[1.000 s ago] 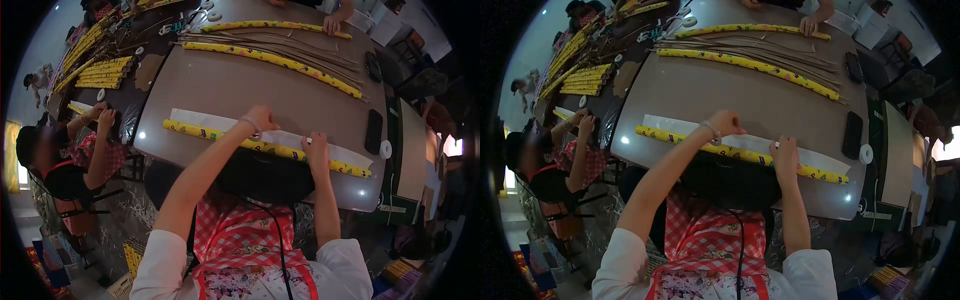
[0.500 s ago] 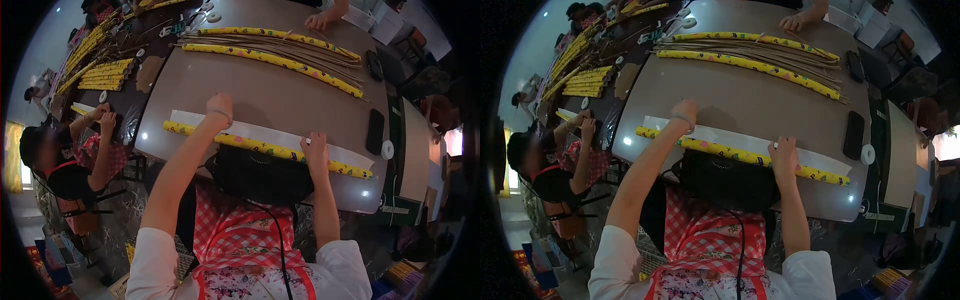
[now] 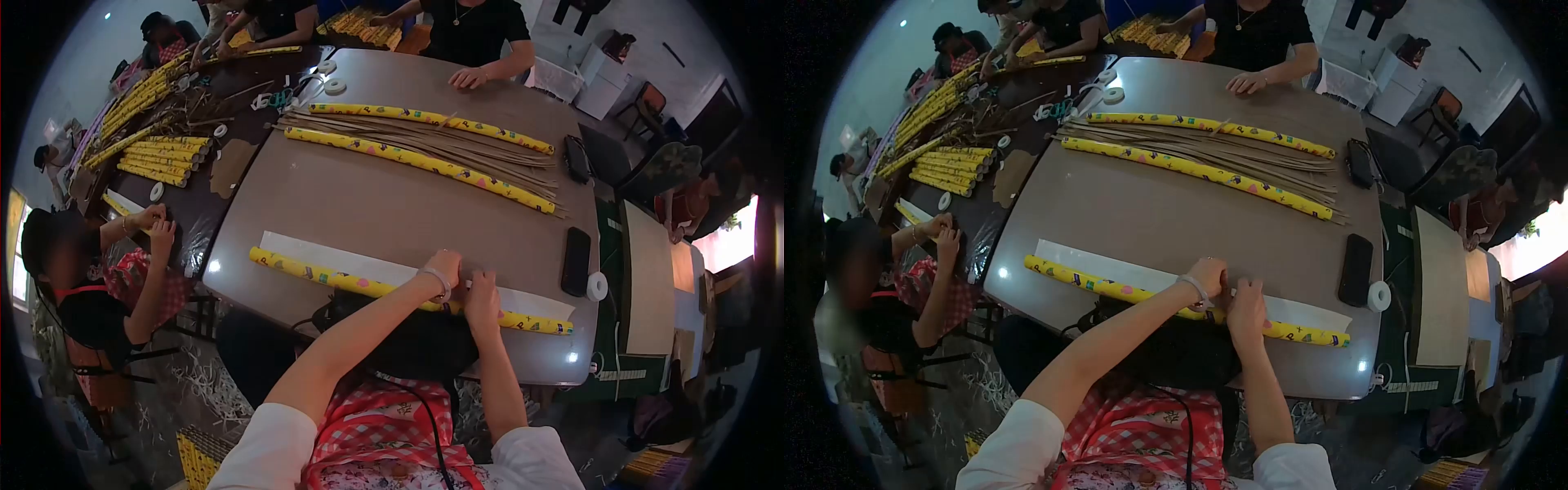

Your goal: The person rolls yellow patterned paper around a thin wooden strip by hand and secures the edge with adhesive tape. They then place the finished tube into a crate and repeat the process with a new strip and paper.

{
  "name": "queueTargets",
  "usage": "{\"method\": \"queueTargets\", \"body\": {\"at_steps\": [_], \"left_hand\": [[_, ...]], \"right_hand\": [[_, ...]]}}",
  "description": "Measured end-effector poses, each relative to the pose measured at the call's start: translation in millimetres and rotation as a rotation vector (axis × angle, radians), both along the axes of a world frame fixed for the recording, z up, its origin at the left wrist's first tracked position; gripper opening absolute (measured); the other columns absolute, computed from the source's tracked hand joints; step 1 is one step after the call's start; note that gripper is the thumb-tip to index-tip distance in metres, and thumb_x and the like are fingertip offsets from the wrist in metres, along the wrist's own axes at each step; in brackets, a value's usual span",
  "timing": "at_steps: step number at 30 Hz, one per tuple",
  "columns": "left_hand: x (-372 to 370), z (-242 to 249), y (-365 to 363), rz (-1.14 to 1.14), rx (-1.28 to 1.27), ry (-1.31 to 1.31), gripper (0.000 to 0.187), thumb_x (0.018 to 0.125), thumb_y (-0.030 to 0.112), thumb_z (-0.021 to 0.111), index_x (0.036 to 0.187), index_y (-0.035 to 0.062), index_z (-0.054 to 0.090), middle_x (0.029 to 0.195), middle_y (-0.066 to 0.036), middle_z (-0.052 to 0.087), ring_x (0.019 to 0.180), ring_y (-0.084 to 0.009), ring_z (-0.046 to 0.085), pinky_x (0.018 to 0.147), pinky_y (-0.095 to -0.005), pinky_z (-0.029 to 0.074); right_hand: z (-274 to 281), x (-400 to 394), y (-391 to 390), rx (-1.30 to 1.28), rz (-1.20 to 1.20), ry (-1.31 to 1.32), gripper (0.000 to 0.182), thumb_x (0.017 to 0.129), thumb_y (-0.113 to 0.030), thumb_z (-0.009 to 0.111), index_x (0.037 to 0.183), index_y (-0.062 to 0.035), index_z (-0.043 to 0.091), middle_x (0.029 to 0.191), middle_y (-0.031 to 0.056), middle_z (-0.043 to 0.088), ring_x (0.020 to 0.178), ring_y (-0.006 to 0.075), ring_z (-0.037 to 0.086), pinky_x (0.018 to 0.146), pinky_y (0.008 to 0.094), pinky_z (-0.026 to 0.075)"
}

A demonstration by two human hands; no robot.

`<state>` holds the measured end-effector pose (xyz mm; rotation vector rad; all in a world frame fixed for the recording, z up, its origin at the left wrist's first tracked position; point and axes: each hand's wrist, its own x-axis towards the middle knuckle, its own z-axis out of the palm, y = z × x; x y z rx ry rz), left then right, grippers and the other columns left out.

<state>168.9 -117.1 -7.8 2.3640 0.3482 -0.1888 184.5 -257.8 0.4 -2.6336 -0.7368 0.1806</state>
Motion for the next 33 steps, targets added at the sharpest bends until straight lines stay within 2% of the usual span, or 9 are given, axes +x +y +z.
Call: {"method": "queueTargets", "body": {"at_steps": [4,7,11,13,20,26,28,30,33], "left_hand": [[-1.5,-13.2,0.3,0.043,-0.008,-0.065,0.011,0.066,0.001,0.062,0.075,0.0074,0.065,0.084,-0.015,0.066,0.084,-0.0323,0.062,0.076,-0.0401,0.051],[-2.3,-22.1,-1.2,0.081,-0.053,-0.083,0.006,0.072,0.006,0.061,0.075,0.005,0.065,0.088,-0.018,0.065,0.087,-0.0357,0.062,0.079,-0.0411,0.051],[-3.5,-11.1,-4.0,0.097,-0.051,-0.015,0.003,0.071,0.005,0.062,0.072,0.0052,0.064,0.088,-0.018,0.065,0.087,-0.035,0.062,0.078,-0.0406,0.051],[-2.7,-12.5,-2.8,0.103,0.012,-0.082,0.013,0.062,0.009,0.073,0.07,0.0062,0.064,0.079,-0.013,0.066,0.079,-0.0301,0.063,0.074,-0.0386,0.051],[2.0,-0.8,0.4,0.083,-0.031,0.049,0.015,0.064,0.011,0.076,0.071,0.0057,0.064,0.077,-0.012,0.066,0.073,-0.0257,0.065,0.07,-0.0341,0.052],[7.3,4.2,4.9,0.061,-0.067,0.133,0.015,0.063,0.011,0.076,0.072,0.0061,0.065,0.074,-0.01,0.067,0.072,-0.023,0.066,0.069,-0.032,0.052],[10.0,6.4,6.7,0.033,-0.058,0.168,0.013,0.06,0.008,0.074,0.071,0.0083,0.067,0.082,-0.012,0.067,0.083,-0.0284,0.065,0.078,-0.0356,0.053],[11.1,9.6,5.5,0.016,-0.036,0.183,0.014,0.06,0.009,0.074,0.072,0.0082,0.067,0.082,-0.012,0.067,0.084,-0.0284,0.065,0.078,-0.0354,0.053],[14.6,10.1,5.5,0.011,-0.02,0.22,0.014,0.061,0.008,0.074,0.072,0.0078,0.066,0.083,-0.012,0.067,0.084,-0.0285,0.065,0.079,-0.0351,0.053]], "right_hand": [[6.2,-0.2,3.1,0.008,-0.014,0.014,0.019,0.082,-0.012,0.058,0.096,-0.0002,0.056,0.104,0.0225,0.051,0.091,0.0415,0.057,0.075,0.0456,0.048],[6.1,5.2,-4.7,0.005,0.017,0.031,0.02,0.083,-0.016,0.059,0.095,0.0001,0.057,0.103,0.0225,0.051,0.09,0.0407,0.058,0.075,0.0452,0.049],[24.0,10.0,-21.9,0.009,0.052,0.043,0.034,0.081,-0.032,0.065,0.086,0.001,0.06,0.103,0.0198,0.051,0.089,0.039,0.059,0.074,0.0446,0.049],[20.1,16.6,-34.9,0.127,0.068,-0.022,0.044,0.077,-0.041,0.069,0.082,0.0021,0.062,0.101,0.0158,0.052,0.085,0.0354,0.06,0.071,0.0421,0.05],[34.9,39.1,-79.6,0.214,-0.017,0.053,0.042,0.078,-0.039,0.069,0.081,0.0024,0.063,0.102,0.0147,0.054,0.078,0.0302,0.061,0.07,0.038,0.05],[55.7,58.2,-114.5,0.15,-0.038,0.051,0.036,0.078,-0.036,0.068,0.079,-0.0001,0.061,0.072,0.0135,0.059,0.07,0.0257,0.061,0.062,0.0353,0.047],[60.5,65.5,-122.1,0.1,-0.07,0.122,0.035,0.079,-0.035,0.068,0.08,-0.0002,0.062,0.071,0.0119,0.059,0.068,0.0213,0.06,0.061,0.0335,0.046],[60.5,74.2,-128.3,0.032,-0.124,0.272,0.036,0.08,-0.036,0.068,0.083,-0.0009,0.061,0.071,0.0093,0.059,0.065,0.0149,0.056,0.06,0.0319,0.046],[52.2,79.7,-131.9,0.05,-0.139,0.283,0.035,0.079,-0.034,0.069,0.085,-0.001,0.06,0.074,0.01,0.061,0.066,0.0153,0.058,0.062,0.0319,0.047]]}}
